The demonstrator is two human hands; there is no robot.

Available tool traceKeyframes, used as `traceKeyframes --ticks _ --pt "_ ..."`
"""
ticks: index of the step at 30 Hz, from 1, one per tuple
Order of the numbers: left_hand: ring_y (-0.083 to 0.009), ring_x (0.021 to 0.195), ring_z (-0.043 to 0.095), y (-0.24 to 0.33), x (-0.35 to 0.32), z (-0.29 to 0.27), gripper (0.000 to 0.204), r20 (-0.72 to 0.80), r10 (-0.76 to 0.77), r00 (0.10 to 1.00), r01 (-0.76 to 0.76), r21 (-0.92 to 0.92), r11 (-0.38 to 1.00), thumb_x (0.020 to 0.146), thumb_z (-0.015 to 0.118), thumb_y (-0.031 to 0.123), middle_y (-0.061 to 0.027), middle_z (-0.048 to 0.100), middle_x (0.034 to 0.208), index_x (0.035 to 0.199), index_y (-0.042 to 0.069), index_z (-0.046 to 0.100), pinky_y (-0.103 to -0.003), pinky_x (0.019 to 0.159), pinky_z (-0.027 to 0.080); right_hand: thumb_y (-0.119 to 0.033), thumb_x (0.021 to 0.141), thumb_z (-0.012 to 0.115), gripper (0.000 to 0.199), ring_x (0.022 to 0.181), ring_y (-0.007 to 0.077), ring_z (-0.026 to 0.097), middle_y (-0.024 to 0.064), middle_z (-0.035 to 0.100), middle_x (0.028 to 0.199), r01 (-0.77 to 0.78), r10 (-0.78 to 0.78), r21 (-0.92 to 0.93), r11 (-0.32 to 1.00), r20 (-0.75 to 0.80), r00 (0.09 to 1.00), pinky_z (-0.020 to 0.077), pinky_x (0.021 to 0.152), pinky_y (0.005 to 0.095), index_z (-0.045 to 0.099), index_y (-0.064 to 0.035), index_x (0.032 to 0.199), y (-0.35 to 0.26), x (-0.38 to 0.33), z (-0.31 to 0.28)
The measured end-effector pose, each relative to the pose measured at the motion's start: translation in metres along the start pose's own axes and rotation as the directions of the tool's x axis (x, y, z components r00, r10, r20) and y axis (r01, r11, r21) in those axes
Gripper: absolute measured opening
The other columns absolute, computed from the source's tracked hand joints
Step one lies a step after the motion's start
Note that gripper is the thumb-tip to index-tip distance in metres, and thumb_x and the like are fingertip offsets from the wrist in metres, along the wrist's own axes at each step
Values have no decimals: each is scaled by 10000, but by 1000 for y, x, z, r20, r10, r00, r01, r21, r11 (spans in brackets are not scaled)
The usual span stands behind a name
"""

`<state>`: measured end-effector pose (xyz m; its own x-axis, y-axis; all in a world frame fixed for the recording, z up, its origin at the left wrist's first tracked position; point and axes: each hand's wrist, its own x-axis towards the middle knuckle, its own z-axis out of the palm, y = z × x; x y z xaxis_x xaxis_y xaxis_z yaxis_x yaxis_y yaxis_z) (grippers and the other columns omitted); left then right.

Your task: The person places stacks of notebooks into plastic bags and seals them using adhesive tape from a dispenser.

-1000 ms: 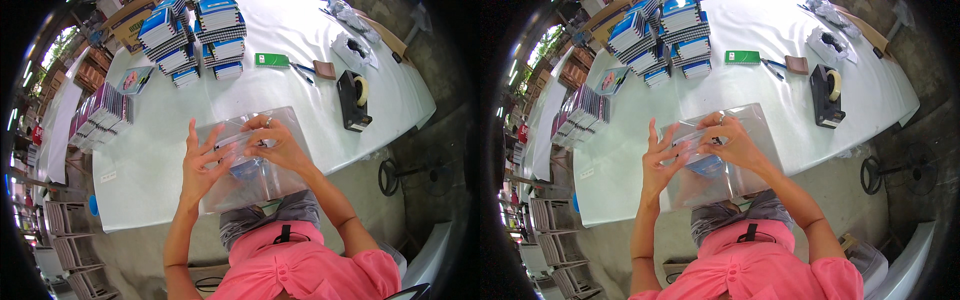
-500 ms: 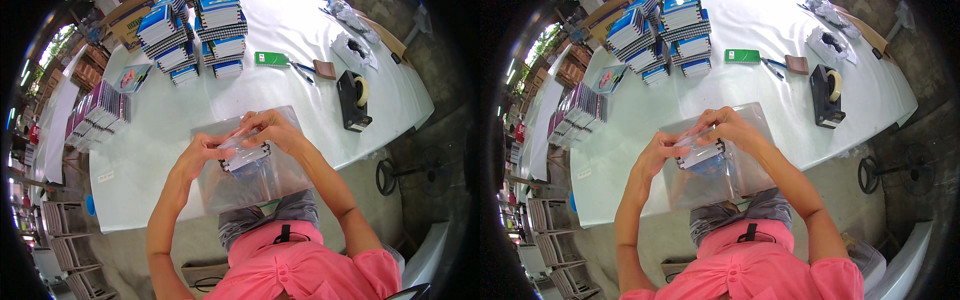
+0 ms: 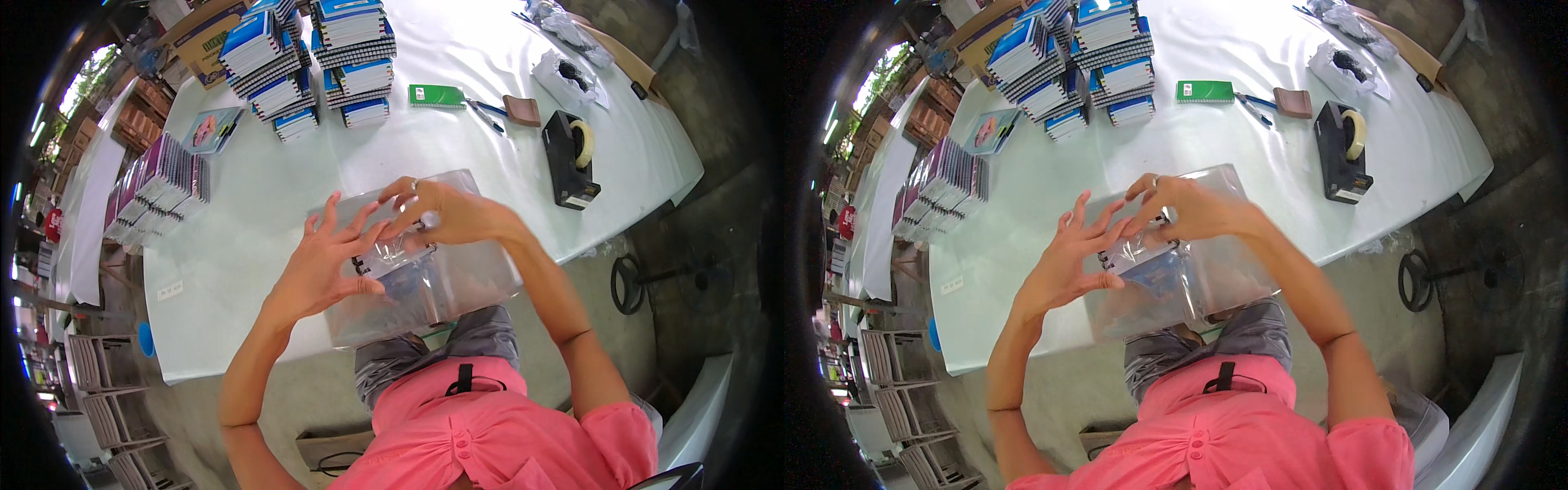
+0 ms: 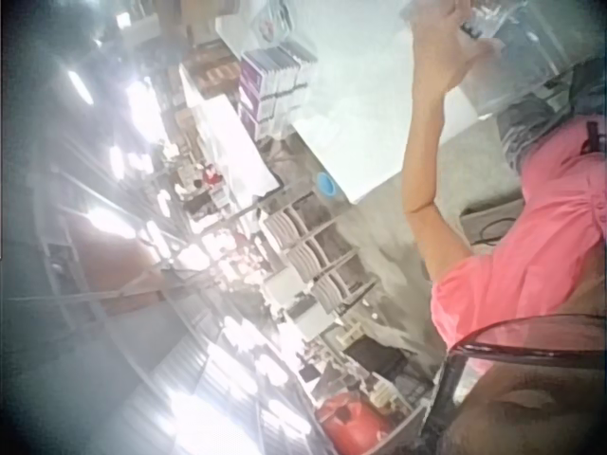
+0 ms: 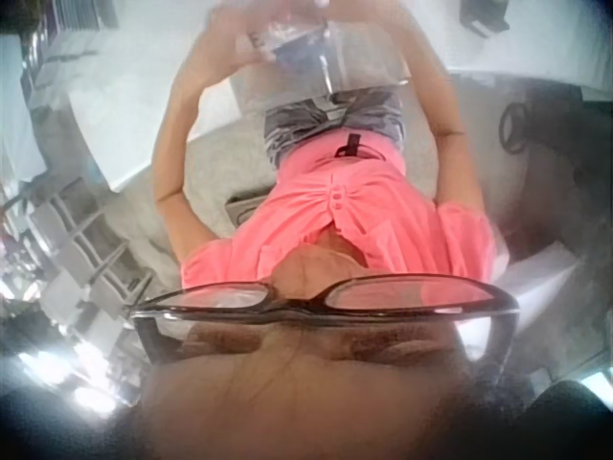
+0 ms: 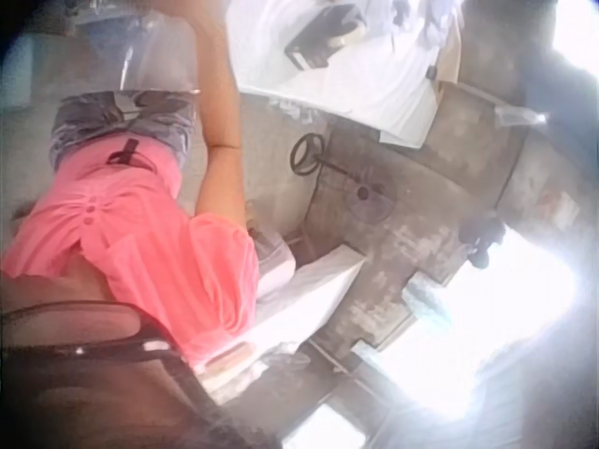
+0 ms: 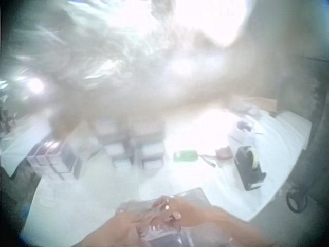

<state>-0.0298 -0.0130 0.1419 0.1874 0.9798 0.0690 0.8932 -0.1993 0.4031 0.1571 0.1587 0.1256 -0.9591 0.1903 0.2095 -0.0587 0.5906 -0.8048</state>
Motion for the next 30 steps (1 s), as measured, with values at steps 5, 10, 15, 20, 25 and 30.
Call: traceKeyframes --ticks 5,10,15,20,25,30 --pt "-370 1430 186 11 -5 1 720 -40 -1 999 11 248 969 770 721 411 56 419 1472 1409 211 456 -621 1101 187 -225 675 779 469 1336 293 370 75 376 1488 92 -66 -507 857 69 995 288 1073 544 694 -216 1136 -25 -24 11" --pt "-328 1418 234 19 -7 2 692 -62 15 998 7 342 940 778 719 368 53 454 1443 1400 200 468 -593 1115 179 -119 692 749 351 1262 306 461 81 516 1375 29 -307 -744 668 -240 921 322 1064 483 723 -171 1038 -23 -59 33" --pt "-299 1420 250 28 -3 6 674 -79 61 995 -30 343 939 769 731 328 52 487 1415 1381 172 495 -565 1136 149 -204 756 753 160 1152 325 532 204 603 1170 -539 40 -175 824 -931 363 419 948 420 750 -90 867 41 -161 -93" --pt "-303 1427 239 33 0 6 675 -89 6 996 21 308 951 748 749 256 35 487 1419 1367 135 510 -537 1153 126 -373 731 793 410 1126 246 536 161 635 1073 -721 678 419 551 -728 95 444 881 408 732 -11 912 97 -244 -169" --pt "-306 1429 237 33 -3 6 676 -107 27 994 11 333 943 760 740 256 29 472 1437 1381 141 498 -539 1155 120 -242 779 795 397 1193 283 458 103 594 1162 -405 905 821 401 -424 36 434 934 571 661 -26 1083 97 -226 -167" --pt "-308 1429 239 32 -2 9 674 -107 23 994 14 330 944 770 732 258 29 459 1450 1389 150 491 -540 1155 114 -216 808 764 348 1146 206 479 68 601 1129 143 790 794 591 -606 94 423 960 510 641 -2 1053 109 -239 -121"
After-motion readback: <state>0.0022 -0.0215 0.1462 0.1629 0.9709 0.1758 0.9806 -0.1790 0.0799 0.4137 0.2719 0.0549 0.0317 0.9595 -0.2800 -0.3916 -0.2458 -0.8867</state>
